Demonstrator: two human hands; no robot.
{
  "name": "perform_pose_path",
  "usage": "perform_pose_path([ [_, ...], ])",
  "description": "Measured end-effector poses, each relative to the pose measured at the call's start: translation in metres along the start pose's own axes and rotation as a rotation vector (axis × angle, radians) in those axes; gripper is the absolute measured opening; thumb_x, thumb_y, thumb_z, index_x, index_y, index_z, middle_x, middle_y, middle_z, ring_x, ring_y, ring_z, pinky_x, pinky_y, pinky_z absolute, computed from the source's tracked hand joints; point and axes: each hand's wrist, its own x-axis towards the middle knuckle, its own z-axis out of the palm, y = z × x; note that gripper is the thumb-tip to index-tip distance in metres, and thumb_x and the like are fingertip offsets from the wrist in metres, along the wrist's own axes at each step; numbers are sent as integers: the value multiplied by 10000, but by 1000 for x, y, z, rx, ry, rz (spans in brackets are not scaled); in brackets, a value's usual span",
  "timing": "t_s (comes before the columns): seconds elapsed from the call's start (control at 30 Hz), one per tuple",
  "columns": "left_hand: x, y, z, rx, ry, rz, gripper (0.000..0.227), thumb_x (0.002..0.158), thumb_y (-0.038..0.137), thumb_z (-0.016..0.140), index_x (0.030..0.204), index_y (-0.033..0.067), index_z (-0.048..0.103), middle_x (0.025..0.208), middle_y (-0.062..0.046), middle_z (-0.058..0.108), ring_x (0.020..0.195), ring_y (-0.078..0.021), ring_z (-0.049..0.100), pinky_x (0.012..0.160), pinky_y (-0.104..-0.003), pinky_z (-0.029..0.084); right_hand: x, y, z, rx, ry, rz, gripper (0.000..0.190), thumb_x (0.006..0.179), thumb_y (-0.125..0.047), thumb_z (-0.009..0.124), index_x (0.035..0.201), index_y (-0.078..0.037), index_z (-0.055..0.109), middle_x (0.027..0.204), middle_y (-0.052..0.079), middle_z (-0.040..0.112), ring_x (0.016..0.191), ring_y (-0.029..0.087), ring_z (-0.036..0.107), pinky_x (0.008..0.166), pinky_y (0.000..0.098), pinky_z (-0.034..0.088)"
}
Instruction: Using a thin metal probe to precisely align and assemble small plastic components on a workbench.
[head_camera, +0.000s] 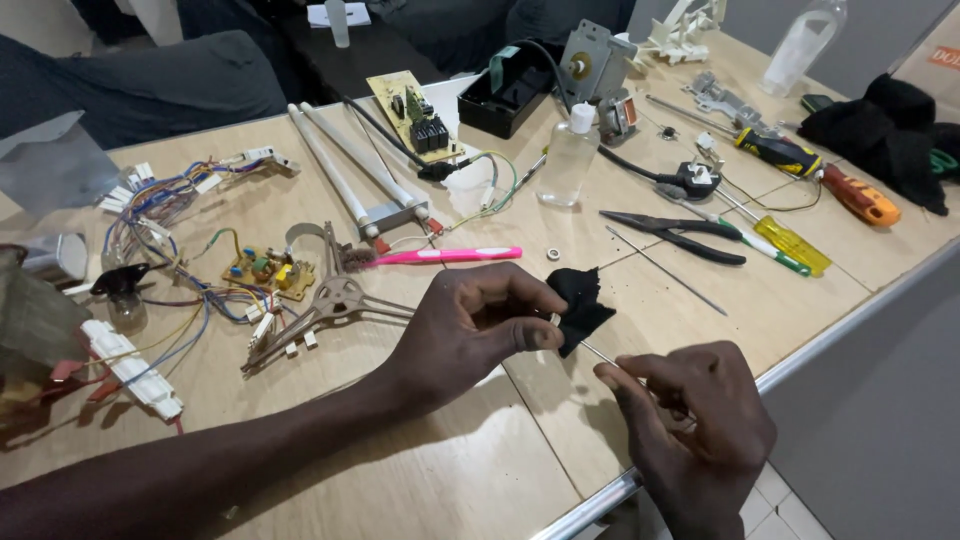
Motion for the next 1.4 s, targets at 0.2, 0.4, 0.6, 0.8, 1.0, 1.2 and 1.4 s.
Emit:
perform_pose_path([
  [0.2, 1, -1, 1, -21, 45, -44, 197, 819, 130, 816, 986, 42, 761, 887, -72, 780, 824, -135, 738, 746, -251, 604, -7, 0, 3, 43, 31, 94, 196, 803, -77, 890, 970, -27, 799, 752, 72, 568, 626, 139, 527, 568, 258, 455],
  [0.4, 2, -4, 0, -4, 50, -45, 150, 850, 140, 796, 959, 41, 767, 845, -48, 761, 777, -113, 702, 694, -233, 559, -10, 4, 4, 25, 52, 42, 181, 797, -92, 906, 940, -57, 801, 711, 48, 532, 584, 119, 493, 534, 233, 408],
  [0.6, 2, -14, -4, -36, -10, 36, 129, 876, 76, 766, 997, 33, 767, 891, -67, 767, 848, -134, 732, 774, -241, 601, -2, 7, -1, 9, -131, 20, 75, 899, -161, 768, 913, -89, 785, 682, 33, 470, 540, 122, 435, 499, 258, 347],
  [0.8, 1, -15, -4, -126, -67, 88, 147, 894, -55, 726, 1013, 28, 744, 969, -76, 754, 922, -157, 729, 836, -259, 609, 1, 15, -5, 97, -313, 42, 245, 1007, -156, 560, 812, -116, 703, 714, -13, 650, 594, 119, 546, 564, 264, 395],
  [1.0, 1, -10, 0, -176, 4, -25, 191, 854, -18, 758, 1042, -1, 733, 994, -118, 767, 909, -191, 759, 841, -271, 638, 1, 13, -4, 104, -317, 177, 53, 872, -163, 744, 846, -124, 719, 768, -1, 650, 532, 90, 541, 517, 243, 415],
  [1.2, 1, -4, 0, -150, 21, -58, 251, 806, -43, 790, 1038, 23, 720, 996, -118, 767, 915, -189, 756, 837, -291, 659, 1, 7, -2, 37, -151, 69, 91, 849, -136, 823, 858, -107, 737, 727, 27, 643, 655, 149, 574, 562, 276, 433],
  [1.4, 0, -4, 0, -103, 0, -69, 232, 771, -31, 822, 973, 38, 729, 916, -90, 766, 849, -174, 751, 815, -287, 661, 3, 6, -4, 66, -214, 40, 163, 960, -82, 657, 803, -60, 697, 734, 29, 682, 649, 150, 619, 616, 268, 472],
])
